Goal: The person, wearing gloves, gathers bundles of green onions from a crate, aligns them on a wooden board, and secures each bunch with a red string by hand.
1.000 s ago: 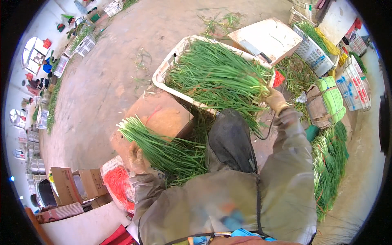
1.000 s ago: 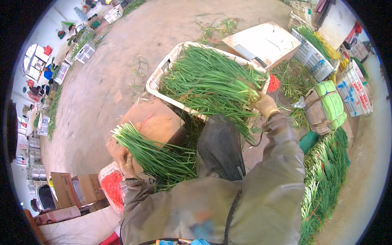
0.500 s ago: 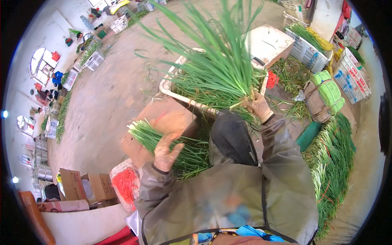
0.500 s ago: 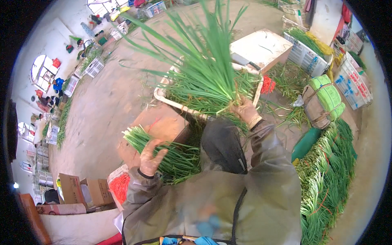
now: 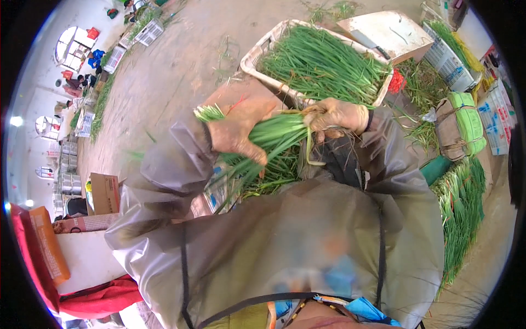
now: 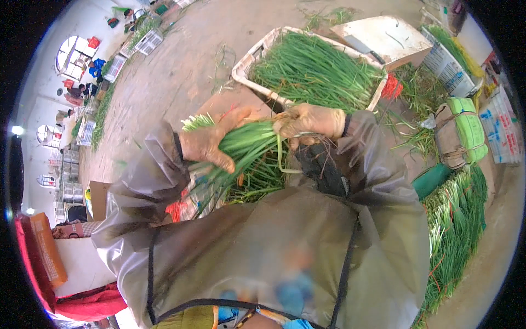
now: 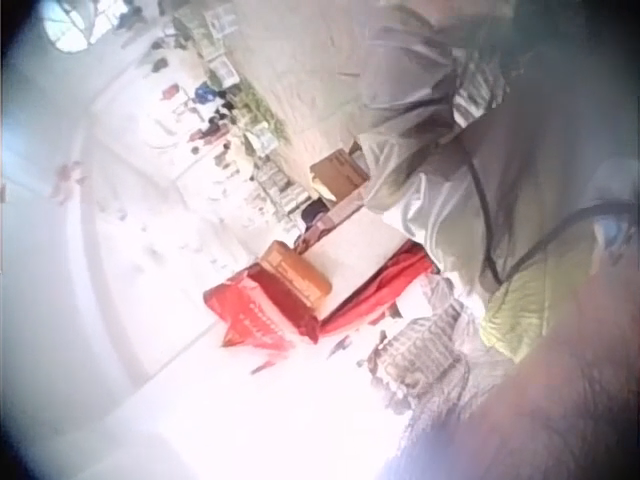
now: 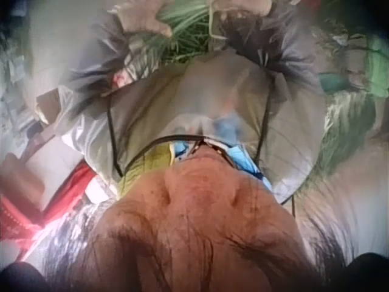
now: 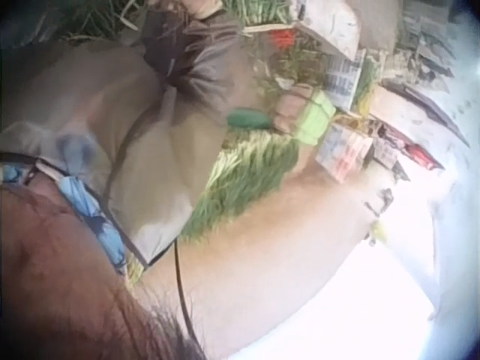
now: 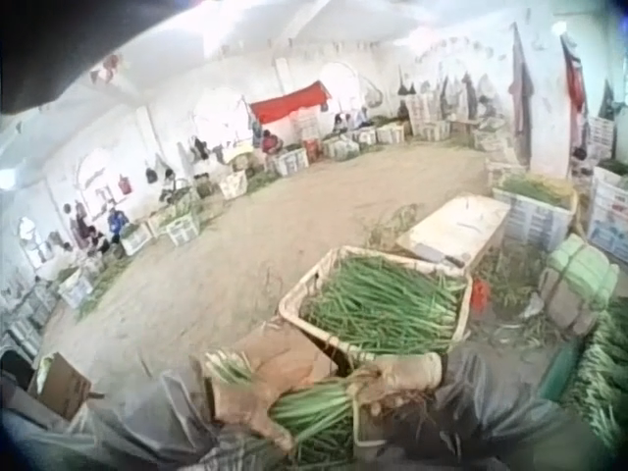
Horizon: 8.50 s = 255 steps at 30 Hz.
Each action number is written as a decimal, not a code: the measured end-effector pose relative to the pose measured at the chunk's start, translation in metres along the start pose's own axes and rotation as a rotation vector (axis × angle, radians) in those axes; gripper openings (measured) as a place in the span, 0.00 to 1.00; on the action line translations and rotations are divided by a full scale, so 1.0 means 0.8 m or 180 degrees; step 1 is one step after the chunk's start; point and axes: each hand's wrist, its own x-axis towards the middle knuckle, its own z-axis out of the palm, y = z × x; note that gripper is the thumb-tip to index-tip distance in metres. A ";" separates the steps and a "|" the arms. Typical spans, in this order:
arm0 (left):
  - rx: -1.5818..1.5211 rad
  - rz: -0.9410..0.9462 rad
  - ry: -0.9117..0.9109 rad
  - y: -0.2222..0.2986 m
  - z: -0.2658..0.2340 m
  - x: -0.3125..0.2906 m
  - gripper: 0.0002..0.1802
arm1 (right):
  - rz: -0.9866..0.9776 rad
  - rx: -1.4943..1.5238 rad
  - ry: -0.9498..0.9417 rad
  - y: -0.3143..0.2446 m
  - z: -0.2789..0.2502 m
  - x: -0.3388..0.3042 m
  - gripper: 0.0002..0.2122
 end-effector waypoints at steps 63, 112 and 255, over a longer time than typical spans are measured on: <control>-0.4727 0.1724 0.1336 -0.136 0.212 -0.105 0.43 | -0.1844 -0.0603 0.0699 0.032 0.045 0.193 0.11; -0.4612 0.1668 0.2433 -0.135 0.186 -0.117 0.42 | -0.1412 -0.0527 0.2745 -0.009 -0.024 0.122 0.13; -0.4221 0.0489 0.3064 -0.112 0.200 -0.075 0.17 | -0.0901 0.0373 0.1045 0.005 0.158 0.175 0.17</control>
